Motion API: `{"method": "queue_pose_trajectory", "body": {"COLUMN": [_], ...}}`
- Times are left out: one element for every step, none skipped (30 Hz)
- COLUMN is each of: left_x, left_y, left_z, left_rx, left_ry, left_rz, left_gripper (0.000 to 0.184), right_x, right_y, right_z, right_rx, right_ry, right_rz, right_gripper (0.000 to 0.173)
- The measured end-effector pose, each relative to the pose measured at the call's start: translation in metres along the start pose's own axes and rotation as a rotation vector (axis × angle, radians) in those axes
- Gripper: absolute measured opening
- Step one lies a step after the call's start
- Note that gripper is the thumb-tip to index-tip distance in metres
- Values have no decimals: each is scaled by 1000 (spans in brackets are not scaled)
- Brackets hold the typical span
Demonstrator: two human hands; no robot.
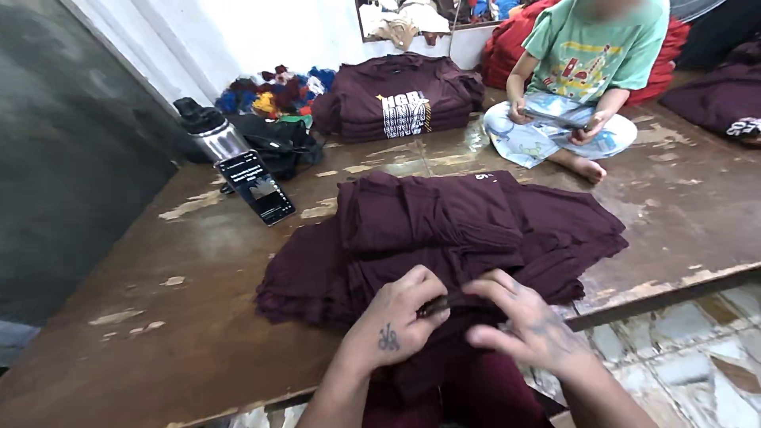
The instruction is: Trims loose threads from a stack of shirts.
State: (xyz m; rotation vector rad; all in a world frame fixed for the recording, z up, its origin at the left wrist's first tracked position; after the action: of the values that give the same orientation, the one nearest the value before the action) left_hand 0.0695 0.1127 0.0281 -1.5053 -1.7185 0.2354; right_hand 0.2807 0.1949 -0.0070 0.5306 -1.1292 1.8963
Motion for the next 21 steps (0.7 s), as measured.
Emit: {"method": "queue_pose_trajectory", "body": {"left_x": [8,14,19,22,22,21,20,19,18,17,17,16,16,14,13,12,11,10,10,12,14], "left_y": [5,11,18,23,24,23,23,25,28,30,31,31,32,32,33,33,34,34,34,35,35], "left_z": [-3,-1,4,9,11,11,10,10,10,9,10,10,11,12,13,14,15,16,16,16,16], "left_rx": [-66,-190,-347,-487,-576,-625,-646,-651,-647,-645,-646,-641,-633,-622,-616,-612,-611,-608,-602,-595,-590], "left_ry": [-87,-208,-338,-454,-531,-570,-580,-575,-563,-552,-541,-529,-512,-492,-468,-444,-432,-431,-436,-448,-461], "left_rz": [-49,-131,-244,-360,-437,-484,-500,-495,-487,-479,-468,-457,-446,-435,-426,-419,-414,-407,-397,-388,-385], "left_gripper": [19,15,11,16,23,27,28,28,28,28,27,27,27,28,28,28,28,28,28,27,27], "right_x": [3,3,2,1,1,1,0,1,4,8,12,15,15,12,8,2,-5,-9,-10,-9,-6], "right_y": [14,25,31,34,34,32,30,27,25,25,27,29,29,22,11,-2,-13,-22,-26,-25,-21], "right_z": [-11,-21,-31,-37,-40,-42,-39,-33,-26,-20,-16,-17,-20,-23,-25,-28,-31,-34,-35,-32,-25], "right_rx": [68,245,492,728,900,946,878,714,508,306,126,-17,-90,-112,-106,-95,-83,-77,-83,-100,-117], "right_ry": [44,103,178,253,290,295,284,254,206,151,84,2,-70,-99,-92,-59,-15,27,65,105,146], "right_rz": [-48,-123,-178,-200,-181,-143,-118,-112,-111,-106,-117,-158,-212,-236,-231,-215,-188,-155,-119,-86,-55], "right_gripper": [39,23,14,12,18,22,24,27,38,48,48,37,25,21,22,24,25,27,28,32,43]}}
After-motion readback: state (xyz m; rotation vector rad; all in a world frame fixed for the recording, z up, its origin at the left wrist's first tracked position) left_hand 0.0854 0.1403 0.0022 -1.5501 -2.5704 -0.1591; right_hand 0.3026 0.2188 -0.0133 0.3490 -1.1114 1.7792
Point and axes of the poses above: each hand's wrist, its own x-axis towards the middle knuckle, its own y-axis out of the palm, z = x × y, the point moved 1 cm from there along x, towards the middle knuckle, and after that the axes turned 11 degrees about -z, right-handed, at the moved point
